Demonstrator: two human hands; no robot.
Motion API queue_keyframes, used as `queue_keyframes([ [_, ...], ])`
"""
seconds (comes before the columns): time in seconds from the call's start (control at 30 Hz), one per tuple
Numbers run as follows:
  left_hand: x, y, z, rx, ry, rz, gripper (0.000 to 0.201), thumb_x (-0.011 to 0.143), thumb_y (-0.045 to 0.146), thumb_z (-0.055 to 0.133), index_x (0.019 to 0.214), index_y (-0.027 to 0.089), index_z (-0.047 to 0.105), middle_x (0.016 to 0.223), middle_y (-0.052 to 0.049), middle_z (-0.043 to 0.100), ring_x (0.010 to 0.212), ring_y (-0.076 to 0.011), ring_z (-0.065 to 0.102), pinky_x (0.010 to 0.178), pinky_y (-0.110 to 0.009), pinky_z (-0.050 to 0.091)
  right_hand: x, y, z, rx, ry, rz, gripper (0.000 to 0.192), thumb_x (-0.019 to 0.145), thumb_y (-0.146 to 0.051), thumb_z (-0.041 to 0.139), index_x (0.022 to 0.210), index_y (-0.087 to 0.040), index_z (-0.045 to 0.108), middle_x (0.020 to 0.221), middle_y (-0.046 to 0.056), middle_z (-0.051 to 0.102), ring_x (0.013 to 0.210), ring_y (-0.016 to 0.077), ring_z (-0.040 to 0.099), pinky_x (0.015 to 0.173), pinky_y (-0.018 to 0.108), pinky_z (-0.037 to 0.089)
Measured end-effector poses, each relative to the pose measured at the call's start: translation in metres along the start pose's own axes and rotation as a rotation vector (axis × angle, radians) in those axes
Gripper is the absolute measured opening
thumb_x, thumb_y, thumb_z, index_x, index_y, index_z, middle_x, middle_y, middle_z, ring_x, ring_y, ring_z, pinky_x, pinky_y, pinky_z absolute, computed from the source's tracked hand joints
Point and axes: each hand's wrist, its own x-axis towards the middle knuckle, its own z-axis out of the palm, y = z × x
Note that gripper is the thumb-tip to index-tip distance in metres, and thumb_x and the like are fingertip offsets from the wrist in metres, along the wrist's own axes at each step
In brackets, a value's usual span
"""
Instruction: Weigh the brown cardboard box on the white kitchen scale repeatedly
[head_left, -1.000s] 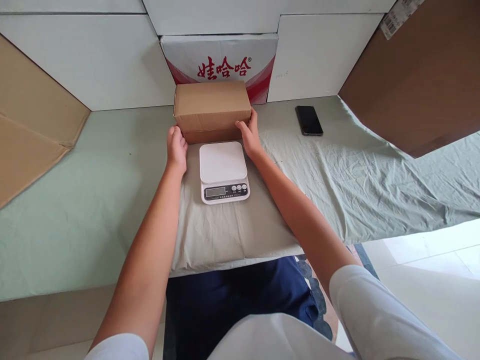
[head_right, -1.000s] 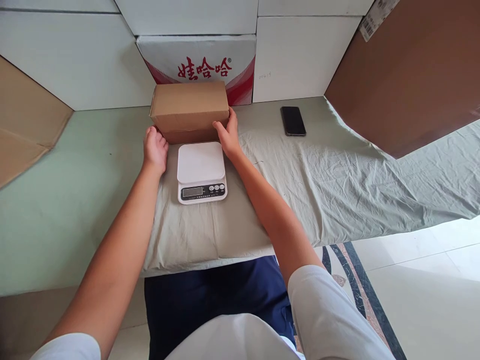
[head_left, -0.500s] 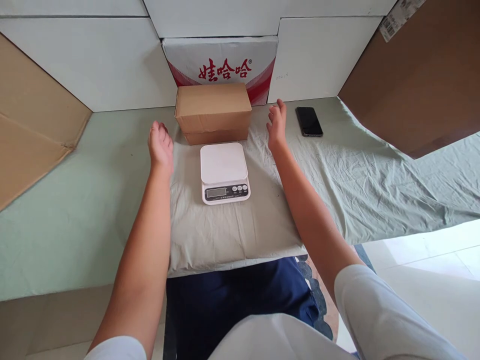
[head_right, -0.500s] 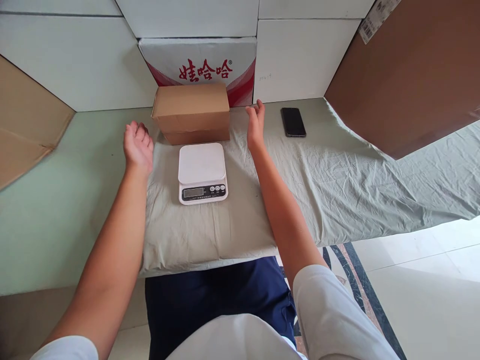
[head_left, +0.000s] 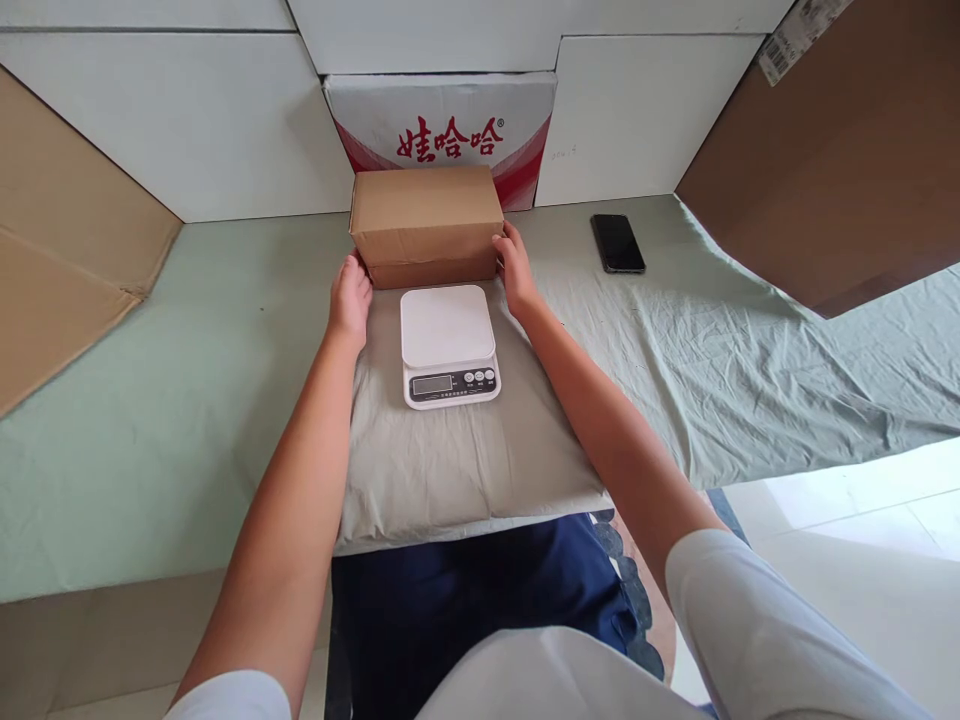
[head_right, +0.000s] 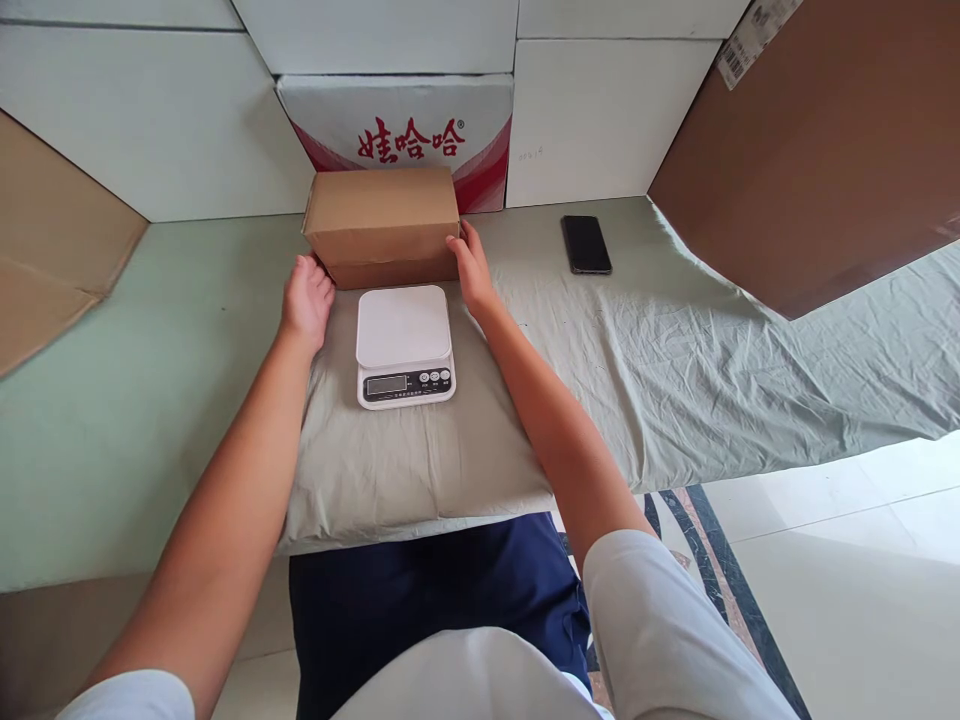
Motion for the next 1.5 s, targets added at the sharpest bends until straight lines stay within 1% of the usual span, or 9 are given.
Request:
queue_keyframes([
  [0.1,-0.002,0.000,0.003,-0.011,-0.004,0.009,0.066,0.111,0.064,0.051,0.161,0.022,0.061,0.181,-0.009,0.053,0.172,-0.0222,0.045,0.145,-0.039,0.031,-0.006,-0.004,0.006,0.026,0.008,-0.004,0.070,0.091,-0.069,0.059,0.150,-0.033,0.049,0.180,0.001,0.052,0.173,0.0246,0.043,0.148,0.050,0.036],
  [0.17,-0.002,-0.002,0.004,-0.014,0.004,0.011,0.064,0.111,0.062,0.052,0.160,0.022,0.061,0.181,-0.008,0.053,0.172,-0.0222,0.046,0.144,-0.040,0.032,-0.008,-0.005,0.009,0.007,0.009,-0.036,0.072,0.090,-0.070,0.059,0.150,-0.032,0.049,0.179,0.003,0.053,0.172,0.0248,0.044,0.149,0.049,0.033],
  [0.33,0.004,-0.008,0.002,0.004,0.024,0.010,0.073,0.104,0.078,0.058,0.151,0.023,0.067,0.179,-0.008,0.056,0.174,-0.0262,0.041,0.145,-0.046,0.028,-0.008,-0.002,0.015,-0.082,0.003,-0.084,0.083,0.086,-0.074,0.061,0.154,-0.028,0.048,0.179,0.007,0.051,0.173,0.0271,0.041,0.151,0.048,0.028],
  [0.5,0.007,-0.010,0.000,0.026,0.029,0.002,0.089,0.100,0.086,0.060,0.158,0.018,0.058,0.180,-0.008,0.053,0.174,-0.0249,0.038,0.145,-0.050,0.025,-0.009,-0.001,0.016,-0.110,-0.001,-0.072,0.086,0.086,-0.074,0.063,0.158,-0.030,0.044,0.180,0.005,0.051,0.175,0.0265,0.037,0.152,0.048,0.025],
  [0.7,0.004,-0.009,-0.003,0.014,0.021,0.044,0.091,0.082,0.093,0.073,0.147,0.029,0.069,0.178,-0.007,0.057,0.175,-0.0299,0.039,0.144,-0.049,0.029,-0.009,-0.001,0.017,-0.122,-0.033,-0.104,0.091,0.084,-0.078,0.059,0.157,-0.028,0.040,0.182,0.009,0.045,0.174,0.0278,0.037,0.151,0.045,0.027],
  [0.87,0.004,-0.004,-0.003,0.025,0.035,0.032,0.079,0.092,0.087,0.068,0.145,0.029,0.069,0.176,-0.003,0.058,0.179,-0.0241,0.028,0.144,-0.045,0.024,-0.006,0.000,0.018,-0.117,-0.036,-0.138,0.091,0.087,-0.080,0.059,0.161,-0.032,0.036,0.183,0.007,0.043,0.177,0.0267,0.034,0.151,0.048,0.025],
  [1.07,-0.007,0.014,0.003,0.025,-0.012,0.112,0.104,0.071,0.104,0.074,0.136,0.023,0.062,0.169,-0.007,0.063,0.173,-0.0287,0.039,0.145,-0.049,0.025,-0.004,-0.010,0.019,-0.136,-0.035,-0.148,0.095,0.089,-0.086,0.058,0.167,-0.035,0.036,0.185,0.004,0.042,0.178,0.0287,0.032,0.151,0.052,0.027],
  [1.23,-0.013,0.026,0.007,0.068,-0.047,0.134,0.110,0.078,0.104,0.066,0.147,0.019,0.054,0.173,-0.009,0.058,0.171,-0.0242,0.041,0.142,-0.045,0.027,-0.003,-0.020,0.016,-0.155,-0.030,-0.159,0.096,0.090,-0.086,0.057,0.170,-0.038,0.032,0.184,0.001,0.043,0.178,0.0302,0.033,0.151,0.054,0.028],
  [1.5,-0.017,0.036,0.002,0.039,-0.049,0.162,0.083,0.094,0.089,0.066,0.138,0.020,0.059,0.168,-0.010,0.063,0.171,-0.0238,0.043,0.141,-0.041,0.028,-0.010,-0.039,0.019,-0.138,-0.026,-0.191,0.089,0.089,-0.075,0.061,0.165,-0.038,0.034,0.181,0.001,0.047,0.176,0.0294,0.036,0.151,0.050,0.030],
])
